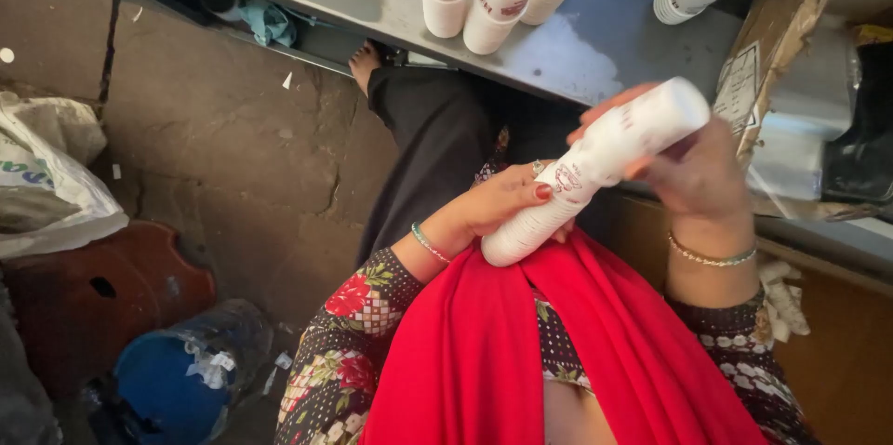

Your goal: Sorting and packing paper cups into plastic sleeves near an industrial machine.

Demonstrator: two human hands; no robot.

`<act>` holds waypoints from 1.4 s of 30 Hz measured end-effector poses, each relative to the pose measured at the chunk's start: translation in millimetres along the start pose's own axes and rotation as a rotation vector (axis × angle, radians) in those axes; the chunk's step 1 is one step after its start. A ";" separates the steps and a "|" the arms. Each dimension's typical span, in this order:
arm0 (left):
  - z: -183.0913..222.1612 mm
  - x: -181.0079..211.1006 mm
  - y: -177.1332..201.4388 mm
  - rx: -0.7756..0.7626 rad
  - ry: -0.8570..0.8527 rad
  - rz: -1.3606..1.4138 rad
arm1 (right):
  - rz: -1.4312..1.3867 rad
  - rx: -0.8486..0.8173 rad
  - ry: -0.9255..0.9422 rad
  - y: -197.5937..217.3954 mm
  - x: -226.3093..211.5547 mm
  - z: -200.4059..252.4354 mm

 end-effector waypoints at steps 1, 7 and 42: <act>0.0 0.6 -0.2 0.001 -0.001 0.003 | -0.001 -0.001 -0.003 -0.8 -0.9 -1.2; 7.9 -4.4 8.1 -0.017 0.004 -0.009 | -0.020 -0.049 -0.109 -4.2 17.4 -1.1; 35.1 -19.1 20.0 0.243 0.074 -0.364 | 0.156 0.106 -0.122 -1.5 32.8 13.1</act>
Point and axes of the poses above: each hand's wrist, its own z-axis away from the middle knuckle, its own y-axis out of the back of the hand, x = y × z, the point moved 4 cm from there along -z, towards the middle knuckle, and after that the axes turned 3 degrees about -x, right-handed, at the moved point
